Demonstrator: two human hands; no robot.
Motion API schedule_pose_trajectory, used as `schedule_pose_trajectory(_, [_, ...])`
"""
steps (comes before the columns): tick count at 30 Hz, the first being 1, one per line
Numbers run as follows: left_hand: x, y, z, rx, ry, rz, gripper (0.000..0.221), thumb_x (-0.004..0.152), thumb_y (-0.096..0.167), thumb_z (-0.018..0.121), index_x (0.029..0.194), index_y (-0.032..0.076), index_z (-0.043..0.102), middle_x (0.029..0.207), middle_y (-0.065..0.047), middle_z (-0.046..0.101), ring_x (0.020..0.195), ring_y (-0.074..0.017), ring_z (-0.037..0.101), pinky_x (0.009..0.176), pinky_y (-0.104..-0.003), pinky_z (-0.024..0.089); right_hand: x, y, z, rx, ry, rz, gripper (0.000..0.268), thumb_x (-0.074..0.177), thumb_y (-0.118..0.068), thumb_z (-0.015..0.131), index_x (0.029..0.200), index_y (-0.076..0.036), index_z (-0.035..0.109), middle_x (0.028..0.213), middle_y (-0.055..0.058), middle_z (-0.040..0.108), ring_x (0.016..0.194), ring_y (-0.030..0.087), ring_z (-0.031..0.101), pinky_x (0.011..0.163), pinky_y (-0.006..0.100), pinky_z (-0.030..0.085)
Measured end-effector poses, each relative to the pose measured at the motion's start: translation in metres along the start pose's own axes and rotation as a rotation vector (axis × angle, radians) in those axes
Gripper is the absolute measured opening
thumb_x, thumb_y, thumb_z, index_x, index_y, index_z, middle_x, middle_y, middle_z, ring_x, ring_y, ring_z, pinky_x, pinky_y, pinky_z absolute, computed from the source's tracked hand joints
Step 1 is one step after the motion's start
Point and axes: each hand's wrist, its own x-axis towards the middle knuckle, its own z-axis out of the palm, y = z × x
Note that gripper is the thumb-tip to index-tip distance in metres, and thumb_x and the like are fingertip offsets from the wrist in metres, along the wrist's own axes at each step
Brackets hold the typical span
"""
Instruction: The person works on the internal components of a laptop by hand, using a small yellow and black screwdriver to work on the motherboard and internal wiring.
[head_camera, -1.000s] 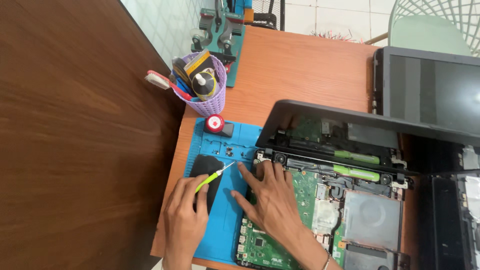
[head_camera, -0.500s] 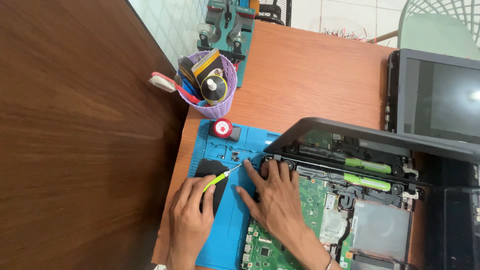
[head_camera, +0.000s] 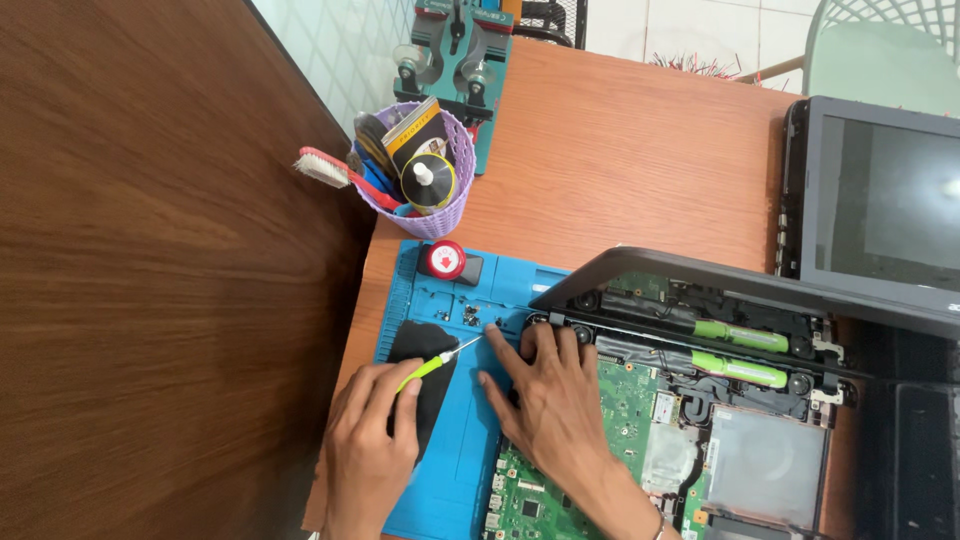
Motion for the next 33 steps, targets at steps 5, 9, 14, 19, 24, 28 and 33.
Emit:
schedule_pose_trajectory(5, [0.002, 0.0, -0.003, -0.009, 0.069, -0.052, 0.017, 0.093, 0.011, 0.068, 0.108, 0.006, 0.074, 0.089, -0.006, 0.072, 0.079, -0.0224, 0.072, 0.066, -0.035, 0.056, -0.001, 0.002, -0.001, 0.012, -0.016, 0.007, 0.048, 0.087, -0.03, 0.07, 0.131, -0.011, 0.067, 0.096, 0.01, 0.054, 0.09, 0.029, 0.048, 0.076, 0.043, 0.038])
schedule_pose_trajectory(9, [0.004, 0.003, -0.004, -0.032, 0.058, -0.141, 0.017, 0.091, 0.011, 0.07, 0.106, 0.006, 0.076, 0.084, -0.005, 0.072, 0.068, -0.0194, 0.07, 0.055, -0.032, 0.053, -0.001, 0.0, -0.002, 0.026, -0.015, 0.013, 0.048, 0.087, -0.029, 0.07, 0.132, -0.012, 0.067, 0.096, 0.01, 0.054, 0.09, 0.029, 0.048, 0.077, 0.043, 0.038])
schedule_pose_trajectory(14, [0.004, 0.005, -0.001, -0.028, 0.113, -0.076, 0.016, 0.092, 0.012, 0.071, 0.106, 0.006, 0.076, 0.085, -0.005, 0.071, 0.071, -0.0193, 0.068, 0.057, -0.033, 0.051, 0.006, -0.006, 0.004, -0.006, -0.024, -0.048, 0.049, 0.087, -0.03, 0.07, 0.132, -0.012, 0.066, 0.096, 0.012, 0.054, 0.092, 0.031, 0.048, 0.078, 0.044, 0.038])
schedule_pose_trajectory(19, [0.004, 0.004, -0.002, -0.027, 0.116, -0.08, 0.016, 0.091, 0.011, 0.071, 0.105, 0.006, 0.076, 0.084, -0.006, 0.07, 0.07, -0.0199, 0.067, 0.056, -0.033, 0.05, 0.011, -0.008, 0.008, -0.015, -0.042, -0.048, 0.051, 0.087, -0.031, 0.07, 0.134, -0.01, 0.065, 0.097, 0.013, 0.055, 0.094, 0.031, 0.049, 0.078, 0.045, 0.038])
schedule_pose_trajectory(24, [0.004, 0.004, -0.003, -0.033, 0.122, -0.091, 0.016, 0.091, 0.011, 0.072, 0.105, 0.006, 0.076, 0.084, -0.006, 0.07, 0.069, -0.0197, 0.066, 0.055, -0.033, 0.05, 0.011, -0.006, 0.008, -0.01, -0.04, -0.016, 0.048, 0.088, -0.031, 0.069, 0.131, -0.009, 0.065, 0.097, 0.011, 0.055, 0.094, 0.031, 0.049, 0.079, 0.046, 0.039])
schedule_pose_trajectory(28, [0.005, 0.004, -0.001, -0.025, 0.128, -0.078, 0.015, 0.091, 0.011, 0.072, 0.105, 0.006, 0.076, 0.082, -0.006, 0.068, 0.067, -0.02, 0.064, 0.056, -0.033, 0.049, 0.013, -0.008, 0.009, -0.009, -0.026, -0.07, 0.05, 0.087, -0.028, 0.069, 0.132, -0.008, 0.066, 0.098, 0.013, 0.055, 0.092, 0.031, 0.049, 0.078, 0.045, 0.039])
schedule_pose_trajectory(33, [0.006, 0.004, -0.001, -0.024, 0.128, -0.069, 0.016, 0.091, 0.01, 0.072, 0.105, 0.006, 0.076, 0.082, -0.005, 0.069, 0.068, -0.0191, 0.064, 0.056, -0.033, 0.049, 0.011, -0.005, 0.011, 0.02, -0.007, -0.034, 0.047, 0.088, -0.028, 0.07, 0.129, -0.007, 0.066, 0.097, 0.012, 0.056, 0.094, 0.03, 0.05, 0.079, 0.045, 0.039])
